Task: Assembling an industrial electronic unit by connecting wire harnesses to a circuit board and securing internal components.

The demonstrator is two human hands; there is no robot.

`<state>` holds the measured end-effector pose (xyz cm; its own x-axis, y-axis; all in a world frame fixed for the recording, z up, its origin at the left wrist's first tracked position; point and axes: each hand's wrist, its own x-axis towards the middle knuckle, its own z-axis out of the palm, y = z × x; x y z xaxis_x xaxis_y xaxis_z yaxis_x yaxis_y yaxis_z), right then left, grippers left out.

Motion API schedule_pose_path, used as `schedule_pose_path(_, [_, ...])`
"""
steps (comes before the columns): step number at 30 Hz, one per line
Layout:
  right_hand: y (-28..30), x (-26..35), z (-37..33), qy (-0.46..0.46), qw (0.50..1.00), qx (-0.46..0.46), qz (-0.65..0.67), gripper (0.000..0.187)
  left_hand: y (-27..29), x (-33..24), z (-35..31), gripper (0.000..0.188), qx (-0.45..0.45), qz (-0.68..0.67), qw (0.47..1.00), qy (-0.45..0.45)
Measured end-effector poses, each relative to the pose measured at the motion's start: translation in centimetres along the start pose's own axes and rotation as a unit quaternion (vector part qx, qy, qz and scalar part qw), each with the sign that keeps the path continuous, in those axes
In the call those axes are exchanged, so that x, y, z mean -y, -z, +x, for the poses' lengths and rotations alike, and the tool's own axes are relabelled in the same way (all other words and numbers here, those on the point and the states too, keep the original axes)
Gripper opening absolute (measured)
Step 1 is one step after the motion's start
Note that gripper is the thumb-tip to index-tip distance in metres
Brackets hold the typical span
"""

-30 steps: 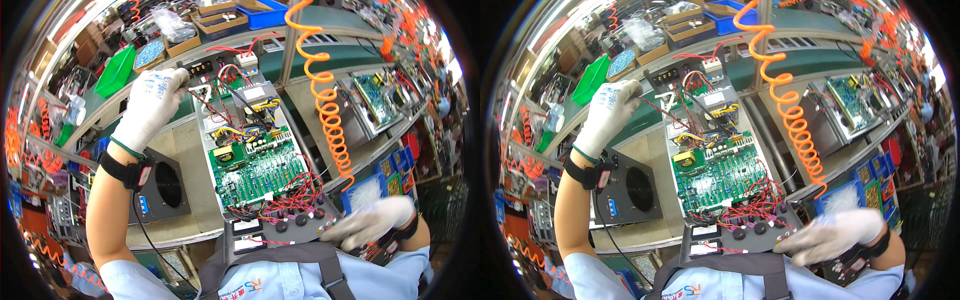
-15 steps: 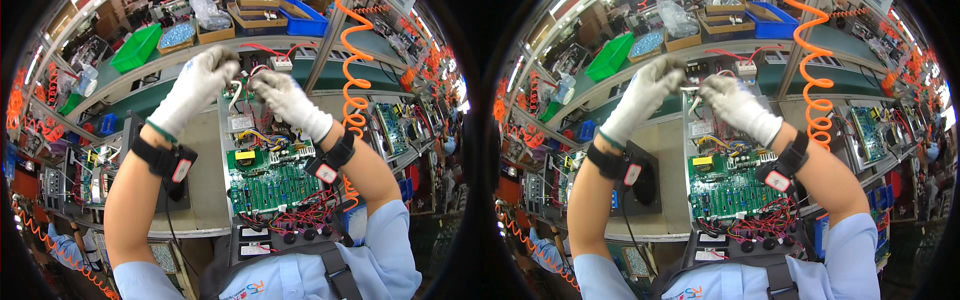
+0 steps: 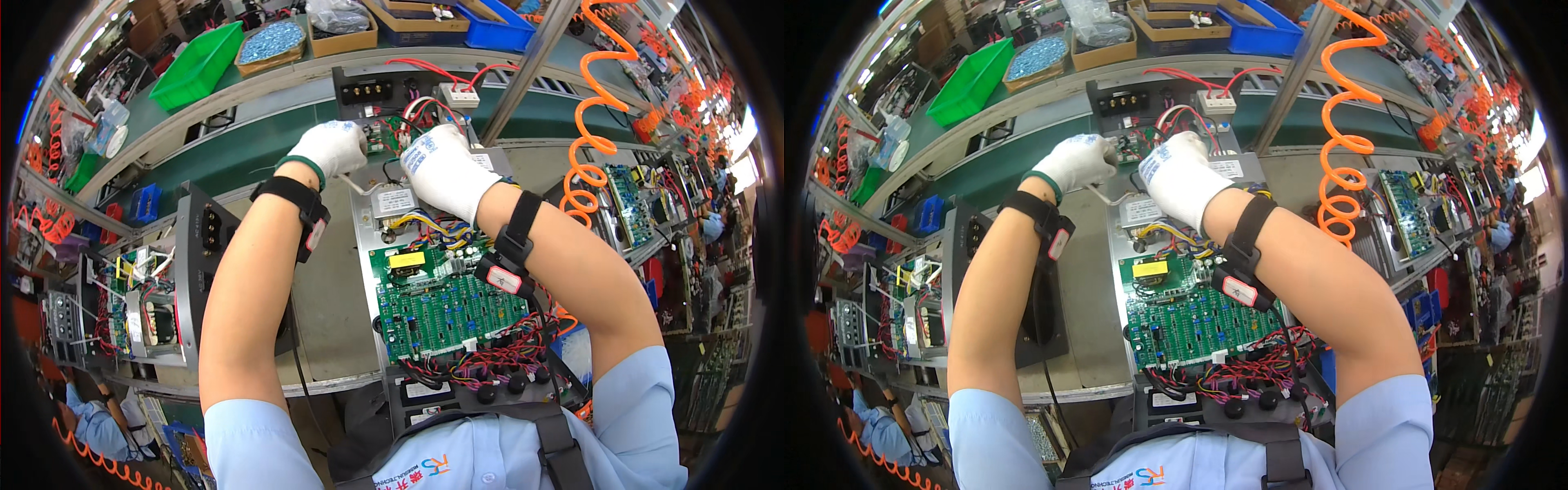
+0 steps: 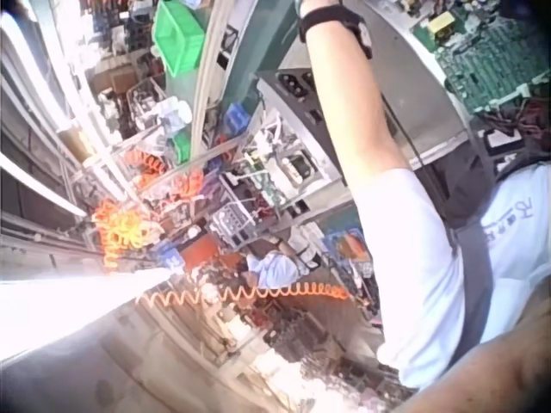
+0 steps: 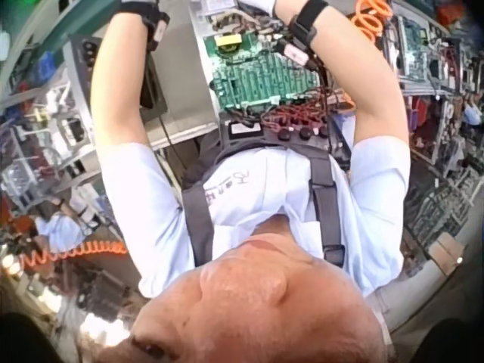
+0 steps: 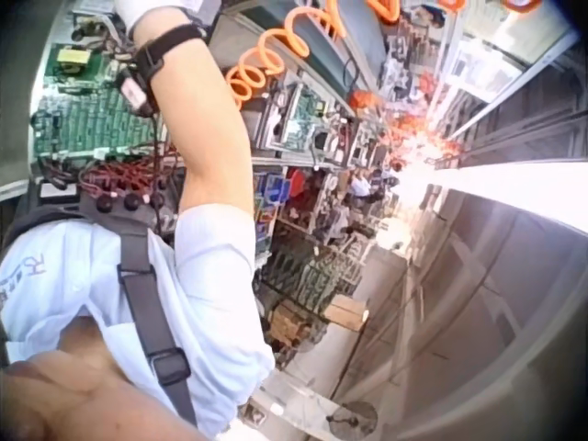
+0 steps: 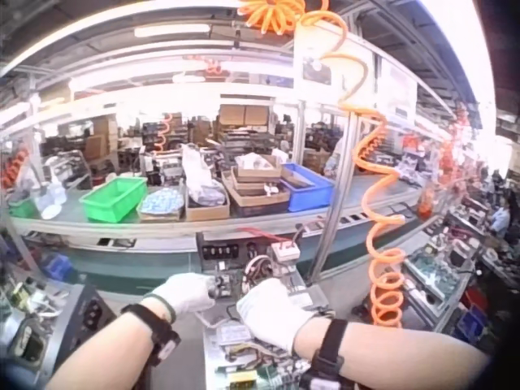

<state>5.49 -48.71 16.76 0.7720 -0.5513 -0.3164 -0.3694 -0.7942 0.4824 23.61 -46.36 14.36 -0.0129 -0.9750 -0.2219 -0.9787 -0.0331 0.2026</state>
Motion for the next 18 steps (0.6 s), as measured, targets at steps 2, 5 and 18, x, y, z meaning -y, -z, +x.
schedule_pose_path(2, [-1.1, 0.0, 0.9, -0.055, 0.992, -0.08, 0.087, 0.022, -0.8, -0.1, -0.9, 0.03, -0.065, -0.011, 0.998, -0.022])
schedule_pose_path(5, [-2.8, -0.1, 1.5, -0.1, 0.961, -0.189, 0.178, 0.024, -2.1, -1.1, -0.7, 0.039, -0.135, -0.117, 0.984, -0.004])
schedule_pose_path(18, [-0.7, -1.8, -7.7, 0.005, 0.863, -0.335, 0.378, 0.041, -2.8, -0.7, -0.4, 0.02, -0.214, 0.032, 0.974, 0.072])
